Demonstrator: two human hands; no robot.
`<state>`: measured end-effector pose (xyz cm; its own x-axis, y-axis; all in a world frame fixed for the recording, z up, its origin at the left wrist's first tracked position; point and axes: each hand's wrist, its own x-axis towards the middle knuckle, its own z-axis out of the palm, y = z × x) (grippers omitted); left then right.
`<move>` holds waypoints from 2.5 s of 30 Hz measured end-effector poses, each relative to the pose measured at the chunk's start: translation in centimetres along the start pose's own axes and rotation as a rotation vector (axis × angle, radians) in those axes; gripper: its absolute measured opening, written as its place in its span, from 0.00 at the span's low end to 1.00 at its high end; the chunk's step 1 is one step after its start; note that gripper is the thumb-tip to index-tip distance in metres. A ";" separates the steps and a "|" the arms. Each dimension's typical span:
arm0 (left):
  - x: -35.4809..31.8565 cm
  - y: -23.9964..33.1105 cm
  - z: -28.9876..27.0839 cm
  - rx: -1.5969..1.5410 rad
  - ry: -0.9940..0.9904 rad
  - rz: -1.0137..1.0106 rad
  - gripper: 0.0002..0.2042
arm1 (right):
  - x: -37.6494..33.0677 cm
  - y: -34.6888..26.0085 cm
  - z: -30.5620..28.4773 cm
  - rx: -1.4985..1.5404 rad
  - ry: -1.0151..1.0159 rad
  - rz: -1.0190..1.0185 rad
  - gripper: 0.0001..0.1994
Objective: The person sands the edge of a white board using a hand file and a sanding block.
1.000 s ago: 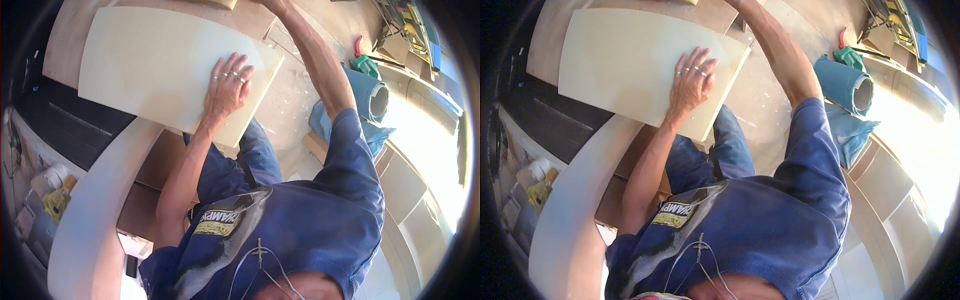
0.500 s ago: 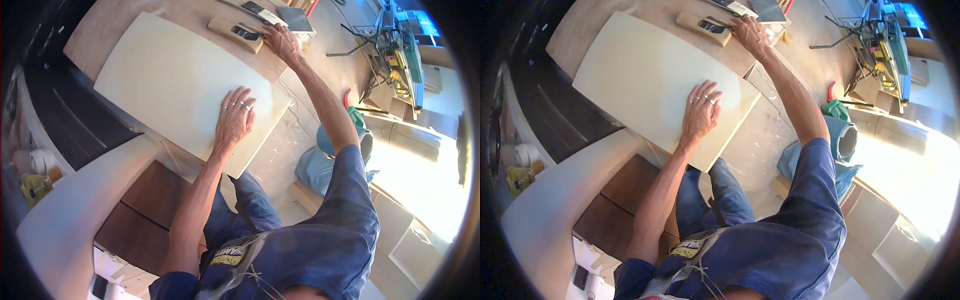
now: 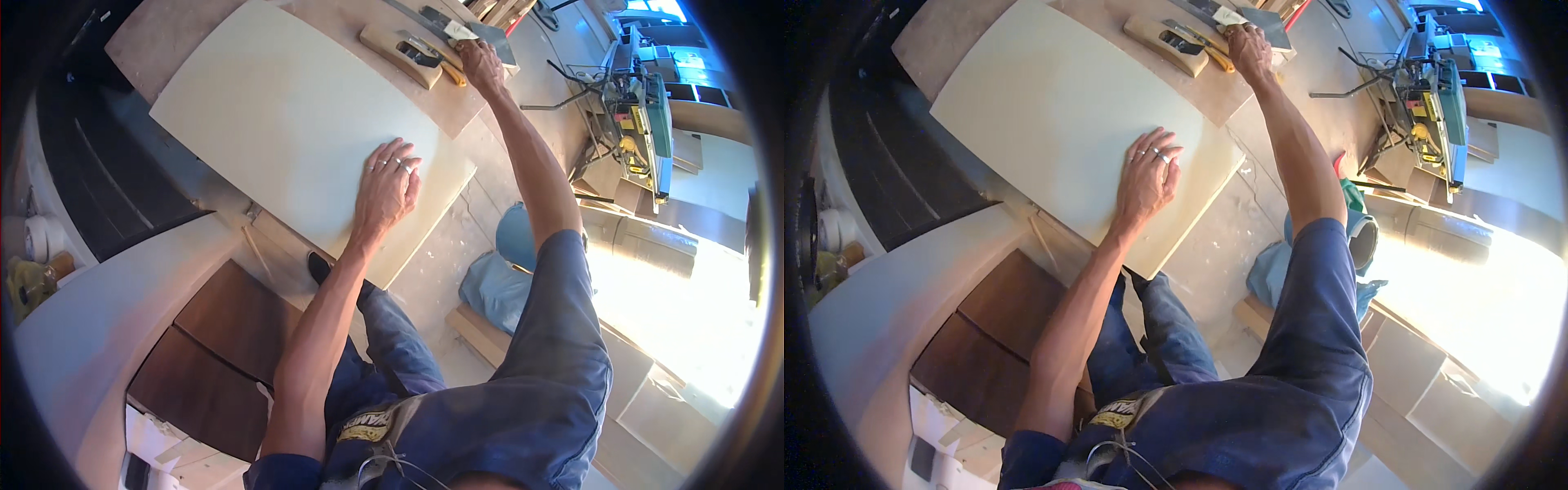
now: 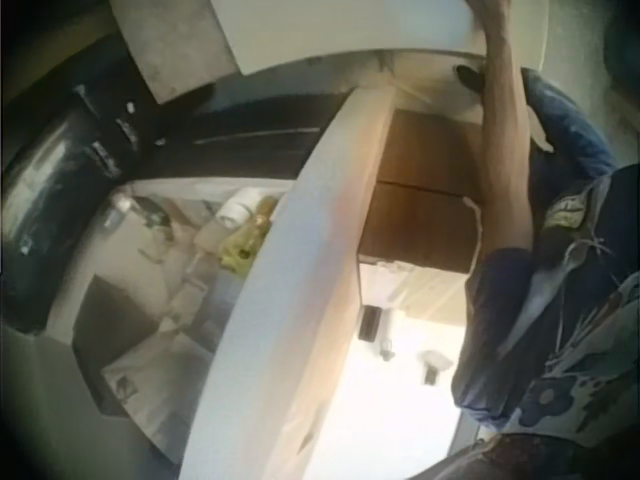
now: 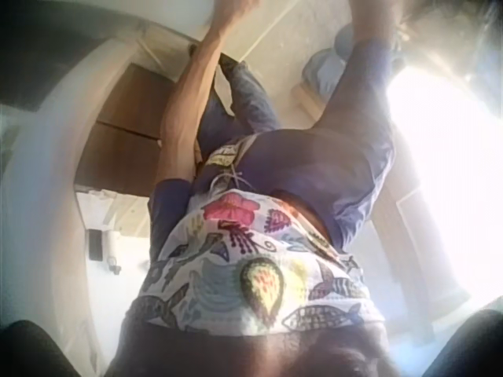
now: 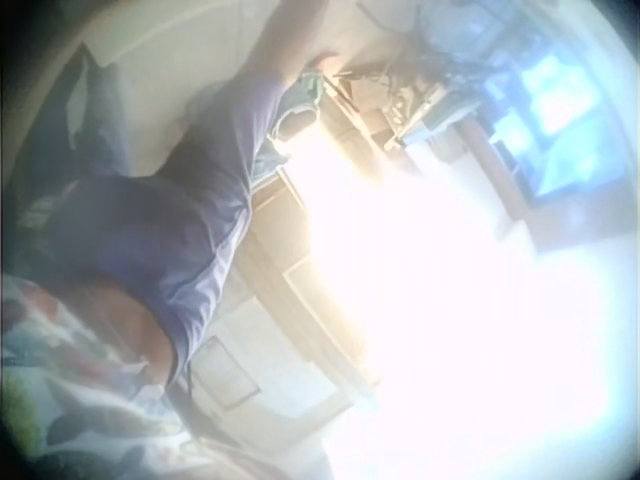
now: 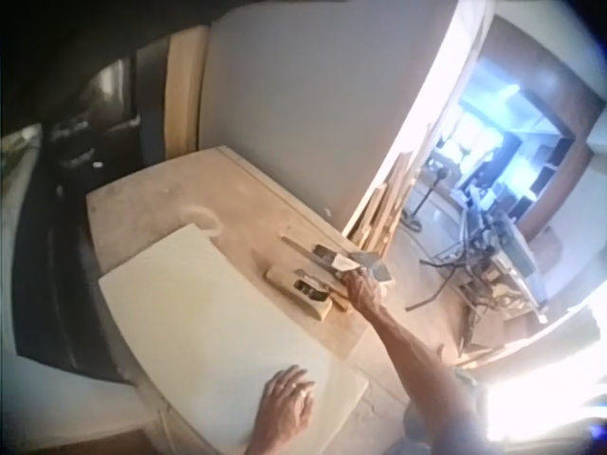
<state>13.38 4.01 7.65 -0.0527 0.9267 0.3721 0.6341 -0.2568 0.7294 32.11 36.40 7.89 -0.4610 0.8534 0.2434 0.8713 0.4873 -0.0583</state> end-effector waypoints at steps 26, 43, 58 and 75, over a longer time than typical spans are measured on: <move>0.2 -0.4 3.0 -0.026 -0.023 0.029 0.14 | -12.2 3.5 -4.2 0.237 0.054 0.256 0.29; -2.6 -1.4 -1.3 0.331 -0.145 -0.019 0.16 | -47.0 -22.0 -10.0 0.862 -0.095 0.658 0.26; -4.1 1.0 -2.1 0.683 -0.163 -0.276 0.30 | -36.2 -13.0 -8.7 0.602 -0.033 0.343 0.21; -3.5 1.0 -2.4 0.719 -0.188 -0.301 0.31 | -40.6 -13.4 -7.9 0.687 0.056 0.226 0.18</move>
<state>12.36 -0.17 8.44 -0.2107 0.9752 0.0683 0.9584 0.1923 0.2110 40.45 -6.25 6.47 -0.2566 0.9453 0.2016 0.6332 0.3220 -0.7039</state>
